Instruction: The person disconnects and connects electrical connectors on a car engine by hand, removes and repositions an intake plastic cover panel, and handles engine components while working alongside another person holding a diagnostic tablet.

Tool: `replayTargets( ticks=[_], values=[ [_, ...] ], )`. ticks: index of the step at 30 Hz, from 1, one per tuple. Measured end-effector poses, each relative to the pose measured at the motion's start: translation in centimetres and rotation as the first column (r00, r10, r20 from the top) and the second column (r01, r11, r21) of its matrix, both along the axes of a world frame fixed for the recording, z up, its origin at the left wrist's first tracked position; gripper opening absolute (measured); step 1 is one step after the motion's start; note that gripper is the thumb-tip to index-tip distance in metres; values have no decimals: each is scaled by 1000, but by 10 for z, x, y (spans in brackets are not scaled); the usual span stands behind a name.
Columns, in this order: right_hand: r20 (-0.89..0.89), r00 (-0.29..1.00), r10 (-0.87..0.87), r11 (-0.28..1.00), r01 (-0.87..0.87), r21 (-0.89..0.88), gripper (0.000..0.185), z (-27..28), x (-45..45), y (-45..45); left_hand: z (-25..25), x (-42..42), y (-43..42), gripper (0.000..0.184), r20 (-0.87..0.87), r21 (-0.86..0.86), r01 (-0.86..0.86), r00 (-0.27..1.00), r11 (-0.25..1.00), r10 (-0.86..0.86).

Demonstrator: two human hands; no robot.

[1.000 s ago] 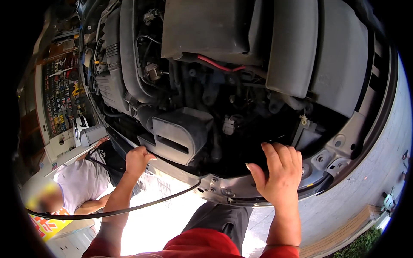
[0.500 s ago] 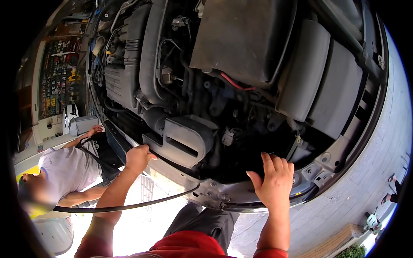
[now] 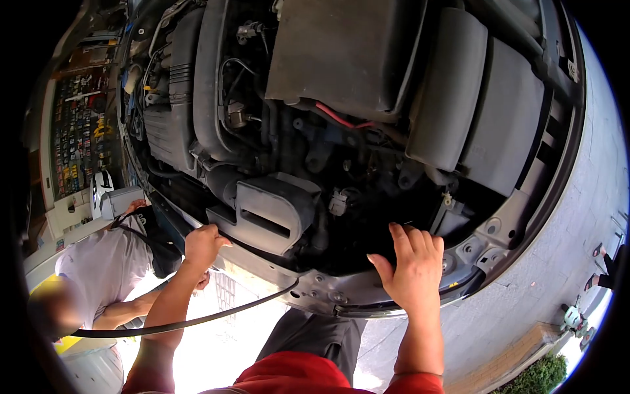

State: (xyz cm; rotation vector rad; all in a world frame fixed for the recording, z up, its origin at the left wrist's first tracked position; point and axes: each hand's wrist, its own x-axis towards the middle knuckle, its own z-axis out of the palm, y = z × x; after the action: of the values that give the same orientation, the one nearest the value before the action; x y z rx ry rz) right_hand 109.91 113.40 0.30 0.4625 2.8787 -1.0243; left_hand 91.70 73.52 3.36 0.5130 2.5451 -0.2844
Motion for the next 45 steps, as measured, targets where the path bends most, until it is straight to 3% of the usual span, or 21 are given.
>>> replayTargets(
  ticks=[10,22,24,25,27,30,32,33,35,36,37,38,39,40,42,45],
  values=[
    [8,1000,0,1000,0,-11,59,-3,0,1,0,-5,2,38,3,-12,32,999,999,-32],
    [102,993,60,986,-75,150,58,-3,0,-6,4,-2,5,36,4,4,-28,1000,1000,28],
    [20,999,42,999,-42,-9,52,0,6,-2,5,-2,7,36,10,4,-40,999,999,40],
    [18,999,48,999,-48,-6,52,5,7,0,5,-2,6,36,6,3,-24,1000,1000,24],
    [-296,946,-134,991,134,-19,45,18,12,6,4,-2,5,36,1,6,-13,1000,1000,13],
    [-429,797,-426,852,513,106,39,18,26,22,2,-2,2,36,-2,24,-11,1000,1000,11],
    [-496,710,-501,776,622,106,54,19,32,37,3,-2,1,37,-10,33,2,1000,999,-2],
    [-500,712,-493,780,616,107,54,18,32,39,4,-3,1,37,-13,38,-5,1000,999,6],
    [-645,646,-409,889,443,-120,69,26,25,36,4,-3,3,37,3,-2,9,1000,1000,-9],
    [-538,670,-511,859,391,-329,86,27,27,26,4,-3,3,37,3,3,4,1000,1000,-4],
    [-473,670,-573,763,225,-606,92,26,24,15,4,-4,3,37,5,-19,6,1000,1000,-6],
    [-401,718,-569,584,10,-811,94,31,17,0,4,-5,3,37,6,-39,9,1000,999,-9],
    [-345,773,-532,311,-200,-929,92,40,6,-17,4,-4,3,37,4,-32,7,1000,999,-7],
    [-237,816,-527,-34,-299,-954,88,51,-4,-36,4,-4,2,38,3,-46,11,1000,999,-11],
    [-63,906,-418,-570,-316,-758,85,76,-20,-67,3,-4,2,38,8,-51,17,1000,999,-17],
    [17,947,-321,-882,-292,-370,92,108,-35,-107,1,-3,1,40,-2,-47,4,1000,999,-4]
  ],
)
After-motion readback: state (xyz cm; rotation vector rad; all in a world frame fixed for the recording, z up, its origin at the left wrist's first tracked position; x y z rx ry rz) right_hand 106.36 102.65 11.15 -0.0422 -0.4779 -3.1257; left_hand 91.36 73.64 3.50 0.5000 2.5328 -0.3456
